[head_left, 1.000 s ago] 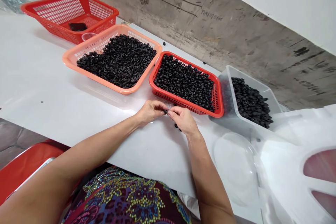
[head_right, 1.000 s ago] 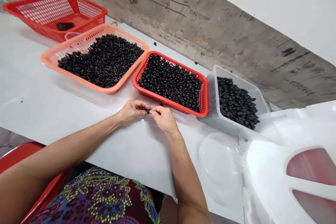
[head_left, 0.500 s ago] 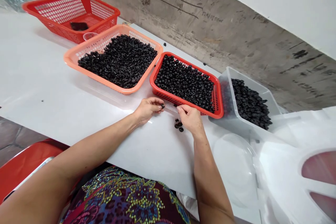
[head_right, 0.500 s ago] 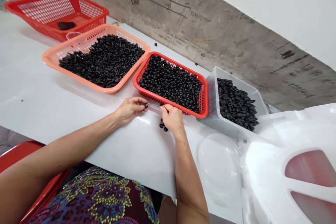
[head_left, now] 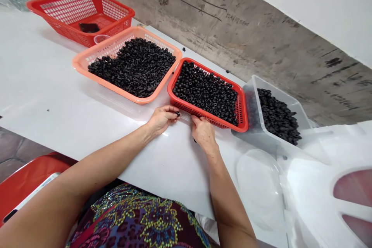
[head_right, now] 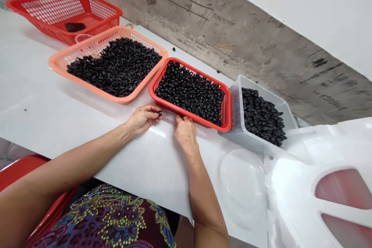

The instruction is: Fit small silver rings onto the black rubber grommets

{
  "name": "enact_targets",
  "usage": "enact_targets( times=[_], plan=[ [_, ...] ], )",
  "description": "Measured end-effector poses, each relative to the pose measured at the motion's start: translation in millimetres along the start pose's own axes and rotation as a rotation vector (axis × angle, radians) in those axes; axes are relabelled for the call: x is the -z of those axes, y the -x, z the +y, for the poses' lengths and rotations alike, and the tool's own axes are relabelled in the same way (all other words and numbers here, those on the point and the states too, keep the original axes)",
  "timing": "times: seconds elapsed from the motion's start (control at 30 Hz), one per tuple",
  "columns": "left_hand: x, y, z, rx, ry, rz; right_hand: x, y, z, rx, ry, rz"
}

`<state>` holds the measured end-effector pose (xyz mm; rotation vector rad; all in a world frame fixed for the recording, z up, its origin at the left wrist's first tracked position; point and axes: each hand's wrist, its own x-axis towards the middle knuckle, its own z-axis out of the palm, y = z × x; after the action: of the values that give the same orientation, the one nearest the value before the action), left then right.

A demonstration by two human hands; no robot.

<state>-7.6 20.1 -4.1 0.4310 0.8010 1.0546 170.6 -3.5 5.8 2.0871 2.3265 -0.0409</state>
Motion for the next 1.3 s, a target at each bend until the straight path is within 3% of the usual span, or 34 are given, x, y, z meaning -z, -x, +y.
enact_targets(
  times=[0.53,0.7,0.83,1.1,1.3],
  plan=[
    [-0.7,2.2,0.0,0.047,0.006,-0.046,-1.9,0.9,-1.7,0.143,-0.129,0.013],
    [-0.3,0.9,-0.2,0.044,0.004,-0.03,3.8,-0.2,9.4,-0.034,-0.084,0.075],
    [-0.8,1.1,-0.7,0.043,-0.004,-0.02,4.5,0.7,8.4,-0.114,0.016,0.012],
    [-1.4,1.6,-0.3,0.033,-0.01,-0.032,2.7,-0.4,2.7,-0.08,0.002,-0.009],
    [-1.5,1.9,-1.4,0.032,-0.013,-0.032,2.3,-1.0,2.7,0.034,-0.067,0.006]
  ],
)
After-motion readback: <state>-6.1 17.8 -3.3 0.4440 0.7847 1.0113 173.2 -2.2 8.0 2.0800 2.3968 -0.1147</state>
